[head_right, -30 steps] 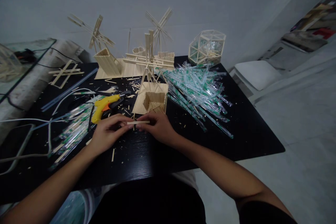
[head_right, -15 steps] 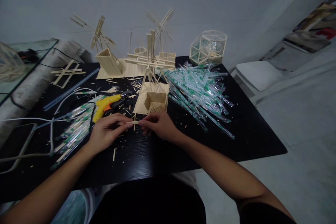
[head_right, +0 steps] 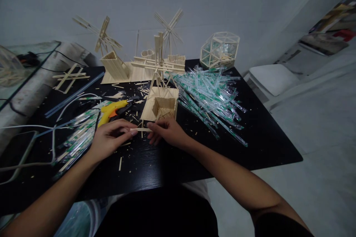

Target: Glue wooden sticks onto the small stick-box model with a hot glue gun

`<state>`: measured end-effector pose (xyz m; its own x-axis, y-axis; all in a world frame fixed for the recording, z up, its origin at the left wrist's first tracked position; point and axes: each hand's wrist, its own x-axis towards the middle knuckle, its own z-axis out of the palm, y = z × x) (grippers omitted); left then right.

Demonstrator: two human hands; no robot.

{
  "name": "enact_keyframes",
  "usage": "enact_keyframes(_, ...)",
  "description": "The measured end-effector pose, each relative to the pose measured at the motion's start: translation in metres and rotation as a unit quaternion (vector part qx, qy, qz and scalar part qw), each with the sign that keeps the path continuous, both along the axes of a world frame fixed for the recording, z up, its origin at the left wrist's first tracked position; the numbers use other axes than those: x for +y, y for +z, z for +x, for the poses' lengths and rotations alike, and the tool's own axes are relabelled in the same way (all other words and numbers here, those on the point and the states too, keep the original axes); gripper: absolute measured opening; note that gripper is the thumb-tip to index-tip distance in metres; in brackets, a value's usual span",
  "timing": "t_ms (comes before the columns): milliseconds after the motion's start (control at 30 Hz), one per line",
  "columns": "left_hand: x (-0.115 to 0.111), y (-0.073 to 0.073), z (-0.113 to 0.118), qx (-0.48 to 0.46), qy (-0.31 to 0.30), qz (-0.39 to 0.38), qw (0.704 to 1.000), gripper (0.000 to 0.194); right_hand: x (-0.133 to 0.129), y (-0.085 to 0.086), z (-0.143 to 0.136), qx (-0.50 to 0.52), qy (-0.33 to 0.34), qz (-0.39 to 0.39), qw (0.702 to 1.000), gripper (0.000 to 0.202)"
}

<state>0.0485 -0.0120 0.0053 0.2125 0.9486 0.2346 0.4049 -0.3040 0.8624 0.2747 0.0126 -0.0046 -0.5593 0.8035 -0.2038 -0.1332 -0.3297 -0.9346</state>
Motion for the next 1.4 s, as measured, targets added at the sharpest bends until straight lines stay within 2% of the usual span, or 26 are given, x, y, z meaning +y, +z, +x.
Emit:
enact_keyframes(100,-0.002,-0.001,0.004,0.012,-0.03,0.002,0.999,0.013,-0.003,0.0,-0.004,-0.009,0.04,-0.003,0.999,0.052)
enact_keyframes(167,-0.003,-0.001,0.006,0.021,-0.052,-0.004,0.998,0.014,-0.005,-0.001,-0.005,-0.017,0.044,0.0,0.999,0.049)
enact_keyframes(233,-0.003,-0.001,0.006,0.023,-0.058,-0.011,0.998,0.014,-0.004,-0.002,-0.004,-0.027,0.036,0.003,0.999,0.047)
enact_keyframes(367,-0.001,0.001,0.003,0.002,-0.027,-0.02,0.999,0.014,-0.001,-0.002,0.001,-0.052,0.009,0.018,0.998,0.045)
enact_keyframes(567,0.0,0.001,0.0,-0.015,-0.015,-0.035,0.999,0.014,0.0,-0.001,0.005,-0.035,0.002,0.025,0.999,0.042)
enact_keyframes(733,0.0,-0.001,0.003,-0.049,-0.053,-0.091,0.993,0.023,-0.002,0.0,0.003,-0.04,-0.014,0.036,0.998,0.043)
enact_keyframes(867,0.0,-0.002,0.004,0.001,-0.073,-0.107,0.992,0.033,-0.006,0.001,0.001,-0.043,-0.017,0.048,0.998,0.042)
enact_keyframes(1133,-0.001,-0.003,0.001,-0.023,-0.043,-0.121,0.991,0.033,-0.006,0.004,0.003,-0.037,0.026,0.077,0.996,0.044)
enact_keyframes(1400,-0.001,-0.004,0.0,-0.057,-0.01,-0.146,0.988,0.033,-0.004,-0.003,0.006,0.013,0.079,0.08,0.994,0.042)
